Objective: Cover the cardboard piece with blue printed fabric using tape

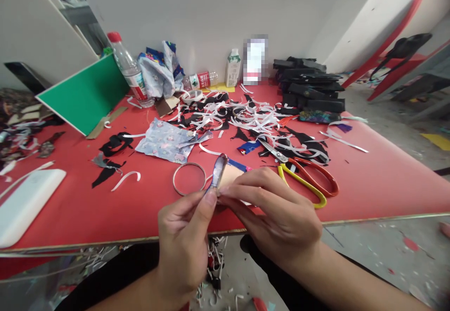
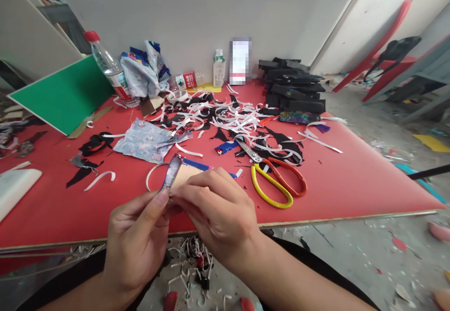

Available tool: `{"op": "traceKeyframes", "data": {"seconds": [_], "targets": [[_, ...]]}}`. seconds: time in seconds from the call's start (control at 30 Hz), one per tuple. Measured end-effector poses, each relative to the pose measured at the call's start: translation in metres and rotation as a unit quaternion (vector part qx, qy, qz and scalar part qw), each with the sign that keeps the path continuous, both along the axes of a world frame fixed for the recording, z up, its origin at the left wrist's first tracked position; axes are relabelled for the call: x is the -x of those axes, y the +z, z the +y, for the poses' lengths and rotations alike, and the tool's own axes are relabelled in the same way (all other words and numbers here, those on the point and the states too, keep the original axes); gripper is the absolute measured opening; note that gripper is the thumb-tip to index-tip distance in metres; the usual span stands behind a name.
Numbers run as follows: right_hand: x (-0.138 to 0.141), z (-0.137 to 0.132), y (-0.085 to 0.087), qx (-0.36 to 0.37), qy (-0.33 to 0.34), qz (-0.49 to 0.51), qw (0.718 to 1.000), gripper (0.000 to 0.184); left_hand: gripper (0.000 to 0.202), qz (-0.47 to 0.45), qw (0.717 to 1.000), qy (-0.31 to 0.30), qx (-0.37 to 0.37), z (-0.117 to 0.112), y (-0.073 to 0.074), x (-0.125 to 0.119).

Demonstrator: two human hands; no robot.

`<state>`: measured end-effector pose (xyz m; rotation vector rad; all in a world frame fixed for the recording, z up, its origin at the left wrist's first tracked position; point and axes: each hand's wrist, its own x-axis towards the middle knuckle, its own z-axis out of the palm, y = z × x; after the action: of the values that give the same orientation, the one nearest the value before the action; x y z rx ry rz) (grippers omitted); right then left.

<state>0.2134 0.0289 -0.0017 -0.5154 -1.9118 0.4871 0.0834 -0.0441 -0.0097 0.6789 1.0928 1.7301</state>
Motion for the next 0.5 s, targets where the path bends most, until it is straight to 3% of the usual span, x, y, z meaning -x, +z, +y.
{"op": "traceKeyframes", "data": {"seconds": [0.5], "targets": [[-0.0027,0.0051,-0.0011,0.012,0.024,-0.008,1.0,0.018,0.011,0.026,1.0,0.009,-0.003,0.0007,-0.0036,0.0027]]}}
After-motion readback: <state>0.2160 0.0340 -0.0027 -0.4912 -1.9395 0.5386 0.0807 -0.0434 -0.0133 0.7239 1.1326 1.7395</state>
